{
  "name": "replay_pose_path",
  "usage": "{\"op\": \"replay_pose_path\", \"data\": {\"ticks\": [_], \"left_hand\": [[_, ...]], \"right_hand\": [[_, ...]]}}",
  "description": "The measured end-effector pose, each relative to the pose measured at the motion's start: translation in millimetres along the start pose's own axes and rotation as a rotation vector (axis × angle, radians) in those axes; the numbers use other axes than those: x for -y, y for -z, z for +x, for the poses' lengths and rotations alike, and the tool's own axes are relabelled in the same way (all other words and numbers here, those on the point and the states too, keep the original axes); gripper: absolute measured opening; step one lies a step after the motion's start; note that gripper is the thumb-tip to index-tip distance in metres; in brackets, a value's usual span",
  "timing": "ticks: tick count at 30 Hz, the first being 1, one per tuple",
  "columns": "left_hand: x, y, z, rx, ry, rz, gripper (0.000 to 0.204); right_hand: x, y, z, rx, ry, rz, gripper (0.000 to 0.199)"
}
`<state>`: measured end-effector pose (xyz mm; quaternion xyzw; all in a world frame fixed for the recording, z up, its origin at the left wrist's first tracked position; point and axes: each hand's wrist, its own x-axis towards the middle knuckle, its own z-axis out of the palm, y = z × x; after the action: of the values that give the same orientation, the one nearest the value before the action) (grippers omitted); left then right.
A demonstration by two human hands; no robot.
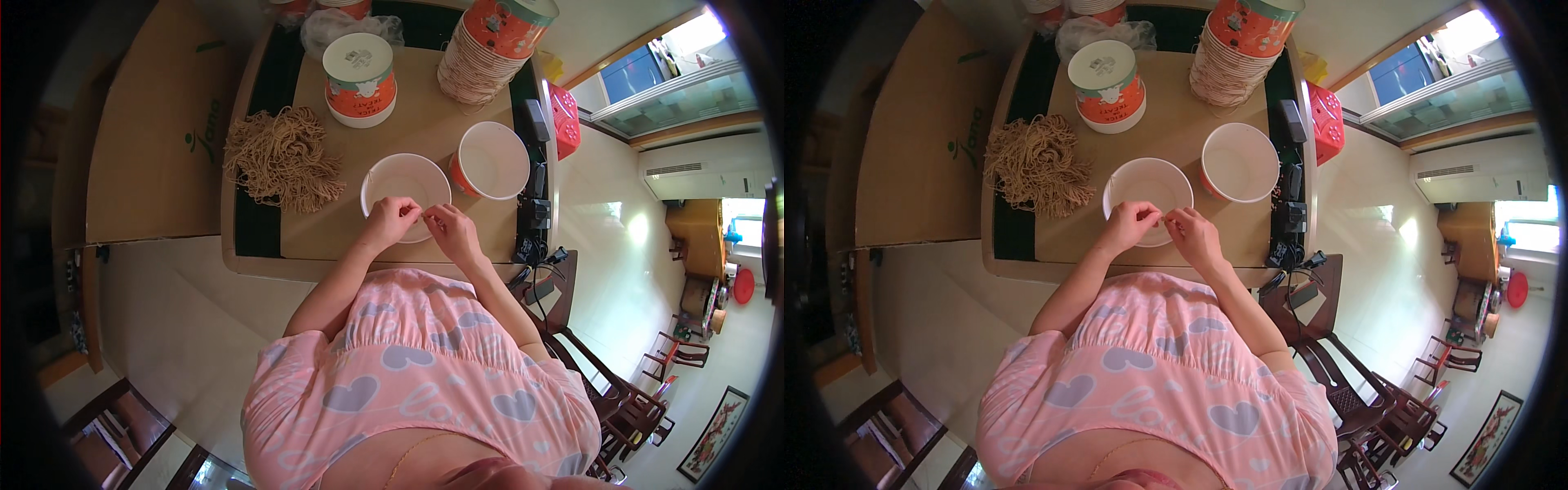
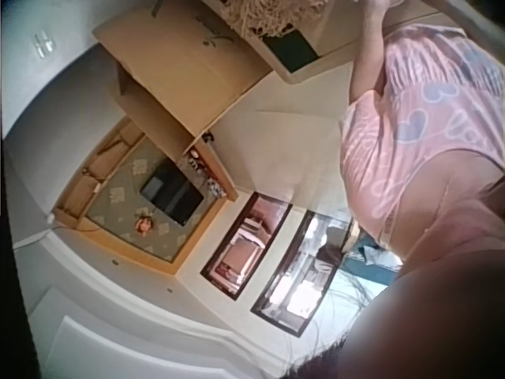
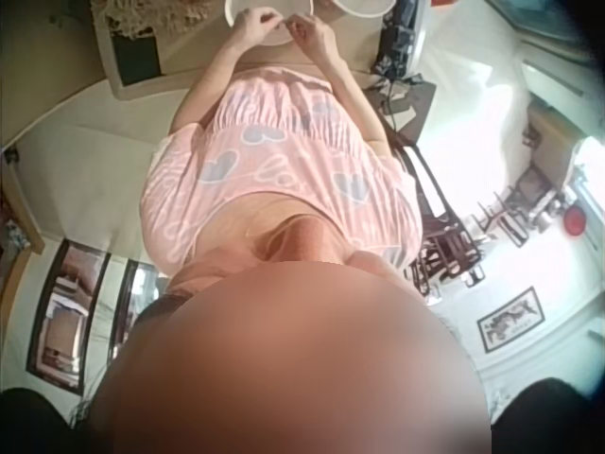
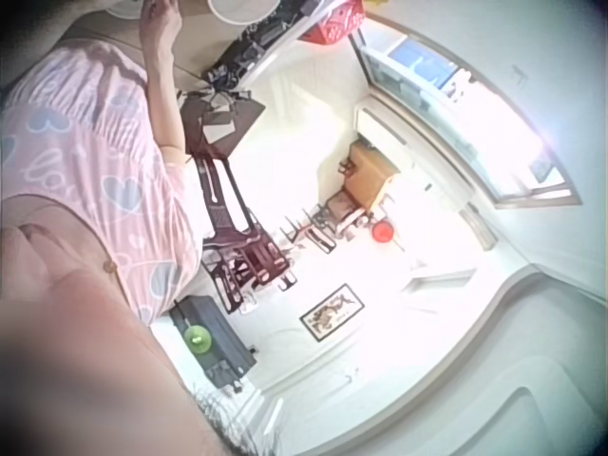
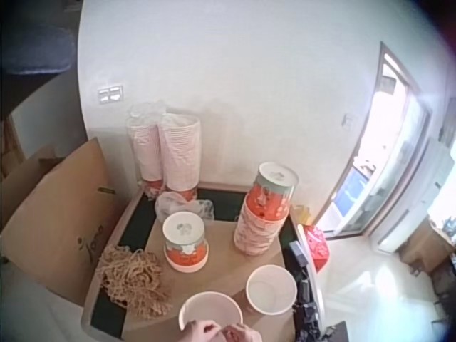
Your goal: Sorting paper bowls and securing them with rubber bands.
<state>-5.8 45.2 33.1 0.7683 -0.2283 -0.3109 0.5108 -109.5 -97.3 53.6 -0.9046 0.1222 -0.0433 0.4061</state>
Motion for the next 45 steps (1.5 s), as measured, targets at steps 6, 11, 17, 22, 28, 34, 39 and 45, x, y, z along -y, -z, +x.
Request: {"op": "replay_pose_path", "data": {"ticks": [6, 11, 17, 22, 28, 34, 39, 45], "left_hand": [[7, -2, 2, -0.027, -0.063, -0.002, 0.013], [4, -2, 3, -0.065, -0.057, -0.029, 0.01], [16, -7, 5, -0.09, -0.073, -0.119, 0.011], [7, -2, 2, -0.108, -0.069, -0.068, 0.011], [11, -2, 2, -0.091, -0.086, -0.019, 0.009], [5, -1, 1, -0.101, -0.072, -0.032, 0.013], [8, 0, 2, -0.116, -0.055, -0.028, 0.013], [9, 1, 1, -0.11, -0.052, -0.024, 0.013]], "right_hand": [[1, 1, 0, 0.009, -0.004, -0.024, 0.012], [6, -1, -3, -0.107, 0.015, -0.069, 0.026], [5, -10, 5, -0.124, 0.096, -0.012, 0.028], [-3, -17, 7, -0.134, 0.012, 0.046, 0.017], [1, -13, 7, -0.121, 0.079, 0.059, 0.01], [3, -12, 7, -0.093, 0.125, -0.038, 0.014], [8, -9, 7, -0.048, -0.003, 0.036, 0.014], [7, -9, 7, -0.062, 0.053, 0.017, 0.009]]}}
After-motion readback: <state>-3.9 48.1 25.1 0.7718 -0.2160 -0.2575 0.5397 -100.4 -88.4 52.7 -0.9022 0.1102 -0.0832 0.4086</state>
